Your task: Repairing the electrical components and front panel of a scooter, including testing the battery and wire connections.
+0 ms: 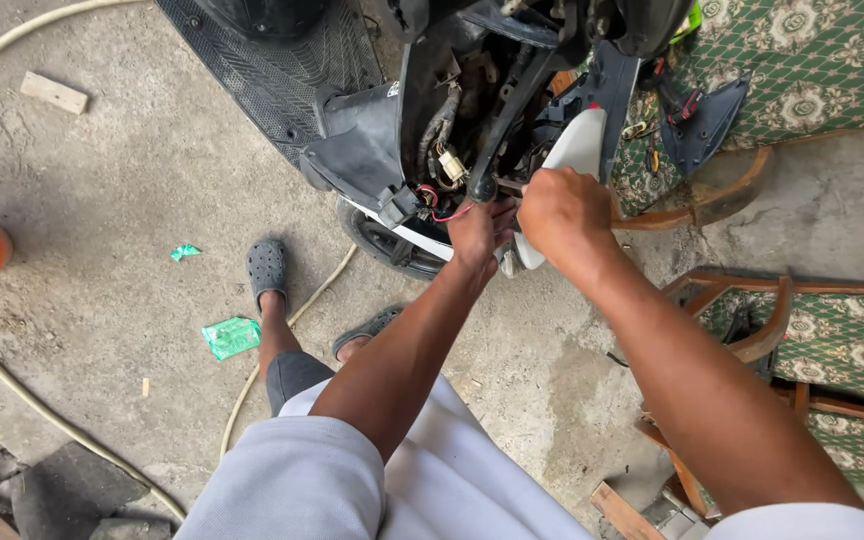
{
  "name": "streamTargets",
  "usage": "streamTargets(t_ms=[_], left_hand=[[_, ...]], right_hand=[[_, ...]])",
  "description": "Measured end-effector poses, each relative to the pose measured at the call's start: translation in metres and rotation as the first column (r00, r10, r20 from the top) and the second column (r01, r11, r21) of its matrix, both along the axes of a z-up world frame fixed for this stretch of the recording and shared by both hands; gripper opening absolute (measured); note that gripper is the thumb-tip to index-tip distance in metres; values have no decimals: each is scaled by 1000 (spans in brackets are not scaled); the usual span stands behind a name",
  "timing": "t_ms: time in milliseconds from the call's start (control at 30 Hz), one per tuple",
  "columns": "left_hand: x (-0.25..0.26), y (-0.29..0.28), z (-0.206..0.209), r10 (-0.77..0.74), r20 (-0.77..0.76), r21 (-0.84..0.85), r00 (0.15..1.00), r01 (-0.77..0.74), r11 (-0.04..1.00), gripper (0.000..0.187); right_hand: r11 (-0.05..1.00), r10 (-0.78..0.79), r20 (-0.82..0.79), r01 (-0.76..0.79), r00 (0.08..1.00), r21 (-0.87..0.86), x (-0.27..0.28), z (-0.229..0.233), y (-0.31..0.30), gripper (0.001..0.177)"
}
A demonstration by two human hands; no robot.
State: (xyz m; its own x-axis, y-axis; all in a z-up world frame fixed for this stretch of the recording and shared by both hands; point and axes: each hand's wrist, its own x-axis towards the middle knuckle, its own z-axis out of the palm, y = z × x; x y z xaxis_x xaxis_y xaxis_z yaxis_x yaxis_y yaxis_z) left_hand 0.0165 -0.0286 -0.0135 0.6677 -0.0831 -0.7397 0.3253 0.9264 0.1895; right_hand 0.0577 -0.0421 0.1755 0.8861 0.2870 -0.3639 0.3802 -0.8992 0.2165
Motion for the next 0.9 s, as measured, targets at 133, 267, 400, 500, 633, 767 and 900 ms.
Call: streamTargets(t_ms=[133,267,400,500,633,767,900], left_hand=[[-4,-4,18,-10,79,-1,997,10,1000,30],[-4,-4,13,-24,72,0,997,24,1000,39],[-5,3,12,-49,55,25,997,48,999,35],[-5,1,7,-18,96,-11,995,19,1000,28],[-2,4,15,-19,150,20,988,16,1000,29],[-1,5,0,-66,106,1,992,66,998,31],[1,-2,-24,-83,149,40,985,78,996,24]], right_hand=[[995,-98,3,98,995,5,-9,-6,-5,33],[974,-226,-25,227,974,26,-20,-5,-6,38],[957,-276,-9,275,961,93,-30,-10,-8,38],[947,-301,17,297,953,119,-37,-13,-12,36],[939,-327,45,319,944,128,-45,-23,-22,36],[944,-322,-11,321,947,72,-37,-25,-23,42],[937,-348,-41,348,937,5,-32,-27,-20,47]])
